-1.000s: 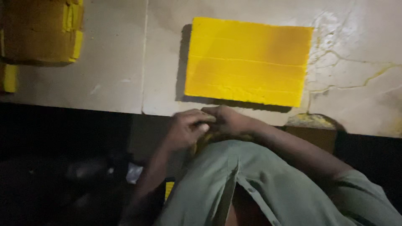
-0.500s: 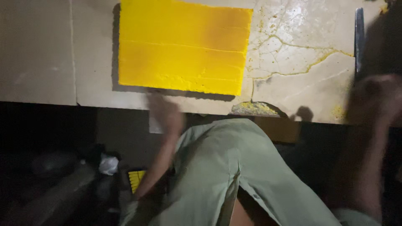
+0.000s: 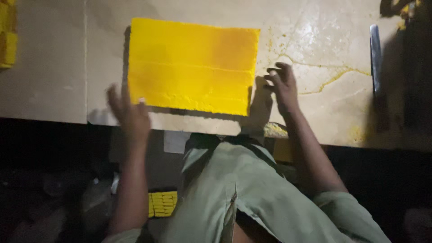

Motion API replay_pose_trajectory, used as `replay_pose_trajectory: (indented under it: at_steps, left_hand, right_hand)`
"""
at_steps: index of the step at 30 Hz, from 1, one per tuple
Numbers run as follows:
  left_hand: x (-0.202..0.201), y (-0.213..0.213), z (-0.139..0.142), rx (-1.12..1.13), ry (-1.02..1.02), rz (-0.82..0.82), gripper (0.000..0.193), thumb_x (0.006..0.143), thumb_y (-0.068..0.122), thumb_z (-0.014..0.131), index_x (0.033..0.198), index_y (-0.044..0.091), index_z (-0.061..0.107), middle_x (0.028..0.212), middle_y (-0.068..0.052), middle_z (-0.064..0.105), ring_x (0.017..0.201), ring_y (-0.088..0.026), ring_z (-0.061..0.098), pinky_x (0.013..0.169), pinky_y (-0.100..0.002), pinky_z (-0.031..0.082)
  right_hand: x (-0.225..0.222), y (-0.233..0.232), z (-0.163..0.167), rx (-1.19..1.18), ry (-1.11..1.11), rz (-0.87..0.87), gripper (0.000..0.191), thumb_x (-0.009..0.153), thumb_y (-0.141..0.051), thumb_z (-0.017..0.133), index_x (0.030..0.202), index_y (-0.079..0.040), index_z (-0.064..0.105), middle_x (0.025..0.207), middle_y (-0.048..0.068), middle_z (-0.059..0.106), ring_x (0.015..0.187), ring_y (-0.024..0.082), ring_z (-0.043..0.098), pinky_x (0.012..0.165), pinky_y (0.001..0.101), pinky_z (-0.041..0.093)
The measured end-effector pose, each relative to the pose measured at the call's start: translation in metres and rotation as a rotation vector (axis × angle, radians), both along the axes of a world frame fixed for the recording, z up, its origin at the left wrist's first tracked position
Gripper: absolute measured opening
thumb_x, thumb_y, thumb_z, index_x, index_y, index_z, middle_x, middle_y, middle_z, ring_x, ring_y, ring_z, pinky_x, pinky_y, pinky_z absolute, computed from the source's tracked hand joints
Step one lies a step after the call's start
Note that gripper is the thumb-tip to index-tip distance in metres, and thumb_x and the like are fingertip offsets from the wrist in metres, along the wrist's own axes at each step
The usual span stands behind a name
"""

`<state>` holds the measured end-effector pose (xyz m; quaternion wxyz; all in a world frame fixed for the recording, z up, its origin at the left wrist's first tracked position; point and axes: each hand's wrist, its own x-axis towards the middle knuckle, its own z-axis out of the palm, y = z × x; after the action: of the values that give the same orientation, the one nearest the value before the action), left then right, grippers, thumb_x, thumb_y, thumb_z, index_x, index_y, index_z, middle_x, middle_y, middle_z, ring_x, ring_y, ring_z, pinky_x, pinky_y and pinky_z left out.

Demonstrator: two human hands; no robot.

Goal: The person uses a knife to cut a yellow rectangular food block into thin strips on a table. They then remove a large yellow slab from a metal tray and continue cutting it into smaller pieces.

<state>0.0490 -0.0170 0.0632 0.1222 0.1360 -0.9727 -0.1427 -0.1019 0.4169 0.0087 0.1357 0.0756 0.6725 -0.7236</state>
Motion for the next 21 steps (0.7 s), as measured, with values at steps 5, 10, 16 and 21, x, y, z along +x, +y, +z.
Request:
replay_pose_trajectory:
  at_steps: [5, 10, 16, 21]
  left_hand:
    - [0.017, -0.1, -0.032, 1.422, 0.148, 0.425, 0.077, 0.104, 0.057, 0.05, 0.161, 0.007, 0.038, 0.159, -0.025, 0.046, 0.148, -0.04, 0.047, 0.121, -0.053, 0.039]
    - [0.021, -0.142, -0.092, 1.886, 0.299, 0.394, 0.074, 0.103, 0.057, 0.049, 0.157, 0.007, 0.039, 0.155, -0.021, 0.049, 0.144, -0.038, 0.049, 0.118, -0.054, 0.042]
    - [-0.008, -0.01, -0.138, 2.032, -0.393, 0.336, 0.067, 0.103, 0.052, 0.049, 0.154, 0.011, 0.04, 0.152, -0.015, 0.051, 0.14, -0.034, 0.052, 0.114, -0.056, 0.045]
    - [-0.057, -0.003, -0.067, 2.134, -0.773, 0.071, 0.06, 0.102, 0.048, 0.049, 0.152, 0.014, 0.042, 0.15, -0.01, 0.052, 0.137, -0.031, 0.054, 0.11, -0.057, 0.047]
  right_hand:
    - [0.0, -0.018, 0.005, 0.264, -0.12, 0.169, 0.028, 0.102, -0.021, 0.062, 0.123, -0.002, 0.065, 0.093, 0.007, 0.07, 0.085, 0.014, 0.063, 0.075, 0.0289, 0.052]
    - [0.033, -0.054, -0.002, 0.406, -0.201, 0.007, 0.033, 0.104, -0.03, 0.062, 0.109, 0.001, 0.07, 0.09, 0.009, 0.07, 0.081, 0.015, 0.064, 0.073, 0.0307, 0.053]
    - [0.001, -0.078, -0.011, 0.77, -0.45, -0.003, 0.055, 0.105, -0.048, 0.054, 0.111, 0.004, 0.072, 0.089, 0.017, 0.072, 0.079, 0.024, 0.066, 0.072, 0.0396, 0.052]
    - [-0.022, -0.062, 0.037, 0.155, -0.584, -0.179, 0.065, 0.102, -0.057, 0.046, 0.134, -0.003, 0.063, 0.123, 0.009, 0.07, 0.104, 0.023, 0.063, 0.092, 0.0387, 0.048]
